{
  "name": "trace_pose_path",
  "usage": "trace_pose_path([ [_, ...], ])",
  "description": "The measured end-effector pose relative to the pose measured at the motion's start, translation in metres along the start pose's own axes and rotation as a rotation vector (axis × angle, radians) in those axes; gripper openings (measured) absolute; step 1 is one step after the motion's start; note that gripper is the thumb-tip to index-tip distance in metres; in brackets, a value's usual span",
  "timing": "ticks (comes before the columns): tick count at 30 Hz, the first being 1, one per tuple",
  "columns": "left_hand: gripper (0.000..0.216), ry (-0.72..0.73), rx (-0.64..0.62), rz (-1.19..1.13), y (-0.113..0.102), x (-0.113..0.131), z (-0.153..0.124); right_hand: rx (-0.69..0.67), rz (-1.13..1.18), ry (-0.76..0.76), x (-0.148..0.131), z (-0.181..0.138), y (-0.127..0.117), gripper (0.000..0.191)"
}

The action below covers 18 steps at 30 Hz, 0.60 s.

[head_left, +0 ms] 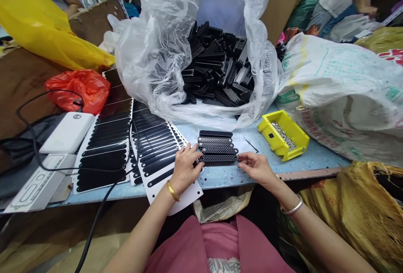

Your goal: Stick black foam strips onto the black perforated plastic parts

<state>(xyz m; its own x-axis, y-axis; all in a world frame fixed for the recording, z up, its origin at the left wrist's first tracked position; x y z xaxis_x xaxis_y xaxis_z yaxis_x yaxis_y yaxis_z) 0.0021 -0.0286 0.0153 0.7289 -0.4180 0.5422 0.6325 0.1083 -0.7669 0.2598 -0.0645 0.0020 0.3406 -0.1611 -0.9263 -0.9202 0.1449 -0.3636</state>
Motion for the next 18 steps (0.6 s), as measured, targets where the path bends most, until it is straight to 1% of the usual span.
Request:
trace_pose_path([
  [4, 0.02, -0.003, 0.006, -0.017, 0.0, -0.001, 0.0, 0.078, -0.249, -0.262, -0.005, 0.0, 0.006, 0.019],
  [6, 0.021, -0.008, 0.004, -0.031, -0.001, -0.003, 0.001, 0.106, -0.333, -0.341, -0.008, 0.0, 0.009, 0.016],
  [8, 0.02, -0.013, -0.007, -0.039, -0.003, -0.004, 0.0, 0.111, -0.373, -0.382, -0.01, -0.002, 0.01, 0.014],
  [11, 0.018, 0.008, -0.018, -0.029, -0.007, 0.0, -0.004, 0.09, -0.369, -0.424, -0.012, -0.008, 0.011, 0.013],
  [15, 0.019, 0.104, 0.006, -0.005, -0.014, 0.012, -0.02, 0.102, -0.375, -0.504, -0.016, -0.022, 0.008, 0.015],
  [18, 0.023, 0.146, 0.046, -0.039, -0.018, 0.019, -0.033, 0.113, -0.383, -0.57, -0.019, -0.034, 0.008, 0.014],
])
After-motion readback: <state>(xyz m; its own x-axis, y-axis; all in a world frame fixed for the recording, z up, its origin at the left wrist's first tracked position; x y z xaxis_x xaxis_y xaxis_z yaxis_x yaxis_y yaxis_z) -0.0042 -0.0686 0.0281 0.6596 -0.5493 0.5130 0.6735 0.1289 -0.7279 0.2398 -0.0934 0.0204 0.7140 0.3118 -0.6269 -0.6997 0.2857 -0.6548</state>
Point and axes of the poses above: each hand's wrist, its own z-axis towards the middle knuckle, its own y-axis out of the palm, x = y × z, the point moved 5 cm from there along z, towards the middle knuckle, and after that the axes turned 7 degrees about x, right-handed, at the moved point
